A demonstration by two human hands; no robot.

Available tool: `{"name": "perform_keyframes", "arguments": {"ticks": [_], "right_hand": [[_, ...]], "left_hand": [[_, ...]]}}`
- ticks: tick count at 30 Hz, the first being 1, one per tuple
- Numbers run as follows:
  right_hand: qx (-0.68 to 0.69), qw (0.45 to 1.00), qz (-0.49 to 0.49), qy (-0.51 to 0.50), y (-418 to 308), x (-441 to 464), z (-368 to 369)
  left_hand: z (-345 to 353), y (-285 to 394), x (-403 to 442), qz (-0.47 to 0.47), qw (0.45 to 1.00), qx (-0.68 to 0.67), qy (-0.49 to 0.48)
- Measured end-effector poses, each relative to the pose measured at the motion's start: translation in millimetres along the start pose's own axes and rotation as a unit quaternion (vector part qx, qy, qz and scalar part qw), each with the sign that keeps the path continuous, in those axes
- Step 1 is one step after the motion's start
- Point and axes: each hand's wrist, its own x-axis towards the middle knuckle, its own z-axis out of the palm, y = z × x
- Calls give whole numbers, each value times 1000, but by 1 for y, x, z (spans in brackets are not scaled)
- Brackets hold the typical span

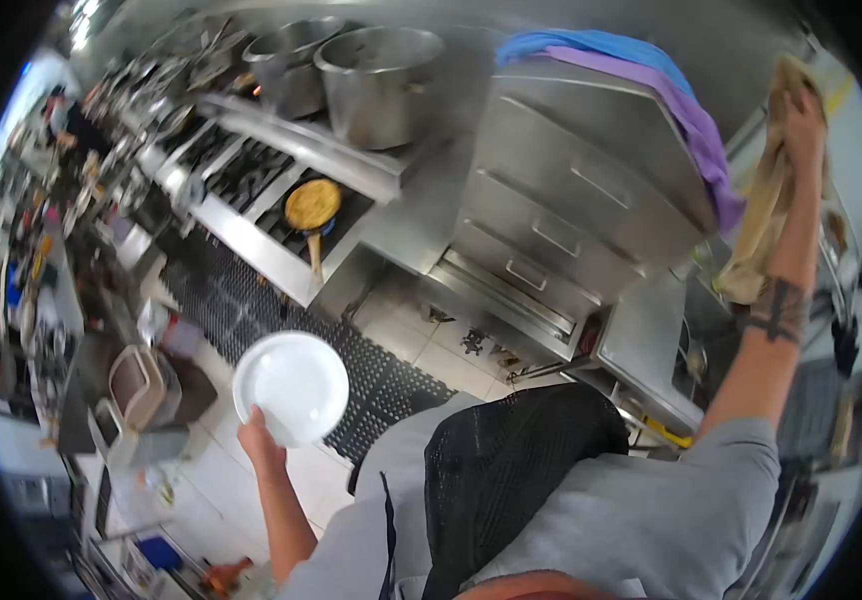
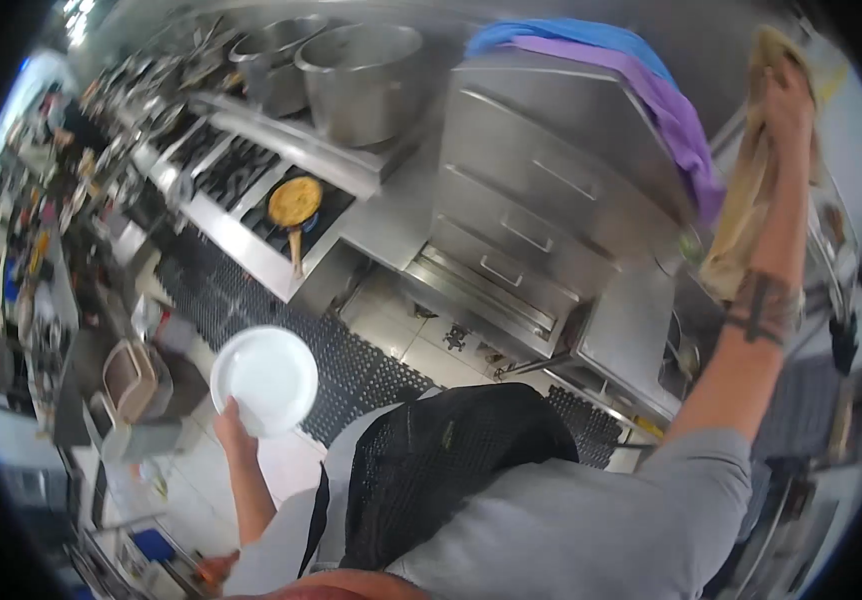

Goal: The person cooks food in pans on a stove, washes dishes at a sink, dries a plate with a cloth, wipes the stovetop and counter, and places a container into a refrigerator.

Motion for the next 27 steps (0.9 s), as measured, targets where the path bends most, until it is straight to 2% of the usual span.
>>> {"name": "perform_keyframes", "arguments": {"ticks": [1, 2, 3, 4, 5, 6, 8, 10, 11, 13, 15, 16, 17, 19, 21, 23, 24, 26, 27], "right_hand": [[5, 985, -102, -142, 19, 33, 45], [20, 936, -213, -279, 31, 61, 103], [38, 897, -185, -400, 50, 66, 154], [47, 845, -146, -513, 67, 71, 203], [-69, 811, -170, -555, 37, 68, 216], [-155, 797, -218, -541, -15, 63, 212], [-215, 787, -311, -488, -149, 43, 166], [-187, 781, -393, -448, -279, 16, 127], [-155, 775, -426, -440, -338, 3, 113], [-57, 751, -462, -469, -436, -20, 107], [113, 686, -415, -587, -516, -41, 124], [137, 679, -427, -582, -551, -59, 136], [168, 623, -490, -587, -587, -80, 147], [318, 568, -572, -500, -646, -154, 170], [354, 507, -635, -463, -711, -227, 185], [301, 386, -668, -560, -783, -273, 208], [328, 315, -649, -609, -809, -306, 232], [276, 300, -551, -728, -847, -384, 279], [296, 325, -557, -705, -857, -428, 303]], "left_hand": [[5, 3, 3, 14, 1000, 3, -7], [10, 10, 8, 29, 1000, 3, -1], [10, 14, 11, 42, 998, -32, -16], [5, 13, 18, 37, 998, -33, 37], [4, 19, 19, 27, 997, -28, 70], [8, 27, 18, 38, 992, -32, 116], [0, 42, 14, 14, 987, -50, 150], [-14, 50, 21, 0, 985, -75, 158], [-18, 57, 25, -21, 977, -64, 201], [-48, 44, 55, -4, 977, -66, 204], [-81, 40, 82, 9, 969, -73, 235], [-96, 35, 101, 11, 960, -84, 266], [-113, 27, 122, 15, 955, -84, 284], [-128, 35, 156, 11, 948, -112, 298], [-140, 59, 186, 16, 946, -137, 292], [-155, 92, 223, 23, 944, -154, 291], [-162, 107, 240, 28, 947, -179, 266], [-173, 142, 276, 43, 944, -215, 248], [-177, 163, 293, 44, 948, -235, 210]]}}
